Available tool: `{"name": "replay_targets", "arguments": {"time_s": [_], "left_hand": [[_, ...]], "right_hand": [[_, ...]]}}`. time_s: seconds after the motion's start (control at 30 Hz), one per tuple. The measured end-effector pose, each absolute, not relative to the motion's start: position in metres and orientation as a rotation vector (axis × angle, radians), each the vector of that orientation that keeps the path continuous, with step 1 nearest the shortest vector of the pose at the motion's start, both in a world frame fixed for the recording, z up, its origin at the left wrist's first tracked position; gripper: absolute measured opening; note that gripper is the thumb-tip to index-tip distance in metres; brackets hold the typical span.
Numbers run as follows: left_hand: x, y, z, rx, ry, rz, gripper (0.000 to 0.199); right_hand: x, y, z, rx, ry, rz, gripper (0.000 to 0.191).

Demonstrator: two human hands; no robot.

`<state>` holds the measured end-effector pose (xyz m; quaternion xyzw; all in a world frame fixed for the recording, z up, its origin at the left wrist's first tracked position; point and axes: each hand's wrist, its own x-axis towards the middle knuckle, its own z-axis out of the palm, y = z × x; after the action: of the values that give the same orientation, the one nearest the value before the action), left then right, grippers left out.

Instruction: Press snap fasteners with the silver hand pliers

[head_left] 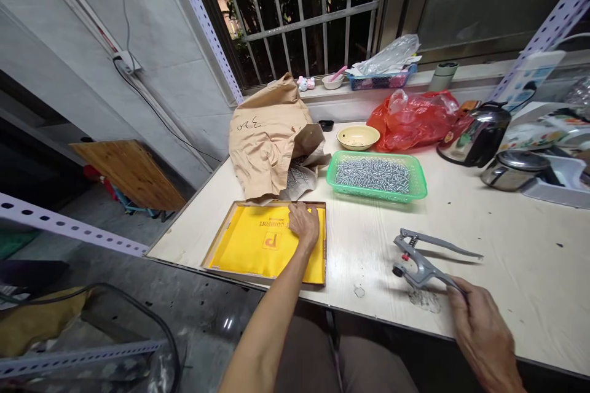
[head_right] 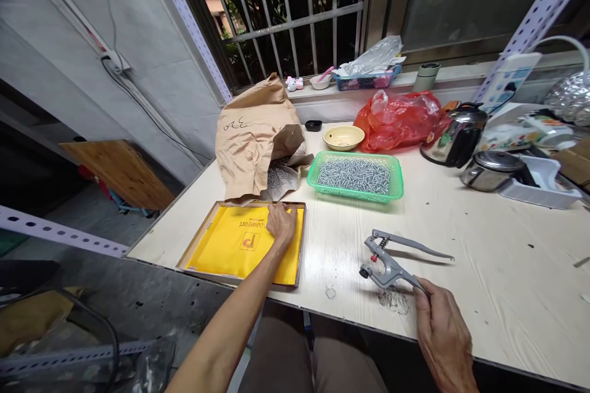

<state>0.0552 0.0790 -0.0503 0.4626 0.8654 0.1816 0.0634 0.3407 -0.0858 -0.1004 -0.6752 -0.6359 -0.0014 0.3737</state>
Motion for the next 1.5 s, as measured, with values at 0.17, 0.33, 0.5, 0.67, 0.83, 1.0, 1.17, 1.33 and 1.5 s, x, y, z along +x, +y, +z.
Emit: {"name": "replay_targets", "arguments": {"time_s": [0.17,0.33,0.5,0.67,0.83,1.0,1.17,1.33,1.5], "left_hand": [[0.053,0.08,-0.046,1.345,2.565,0.549,0.022],[0.053,0.082,-0.042,1.263,2.564,0.613,0.02],[0.048,0.076,-0.031,1.263,2.516,0.64,0.019],[0.024,0.056,-0.023,1.43,2.4,0.345,0.012],[0.003,0.042,-0.019,1.742,2.237,0.038,0.014],[0.002,0.046,-0.016,2.098,2.083,-0.13,0.021],[0.002,0.053,-0.019,2.355,1.92,-0.158,0.02],[0.0,0.059,-0.021,2.374,1.81,-0.092,0.02],[0.001,0.057,-0.025,2.317,1.889,-0.115,0.022]], "right_hand": [[0.34,-0.086,-0.099,-1.694,-1.657,0.024,0.036],[0.345,-0.085,-0.107,-1.632,-1.742,0.151,0.029],[0.348,-0.083,-0.108,-1.498,-1.905,0.281,0.025],[0.334,-0.083,-0.091,-1.402,-2.122,0.305,0.022],[0.315,-0.072,-0.082,-1.379,-2.247,0.302,0.023],[0.311,-0.06,-0.082,-1.377,-2.297,0.253,0.023],[0.313,-0.059,-0.078,-1.413,-2.323,0.275,0.024],[0.314,-0.056,-0.073,-1.402,-2.343,0.246,0.025],[0.314,-0.046,-0.068,-1.465,-2.288,0.133,0.025]]}}
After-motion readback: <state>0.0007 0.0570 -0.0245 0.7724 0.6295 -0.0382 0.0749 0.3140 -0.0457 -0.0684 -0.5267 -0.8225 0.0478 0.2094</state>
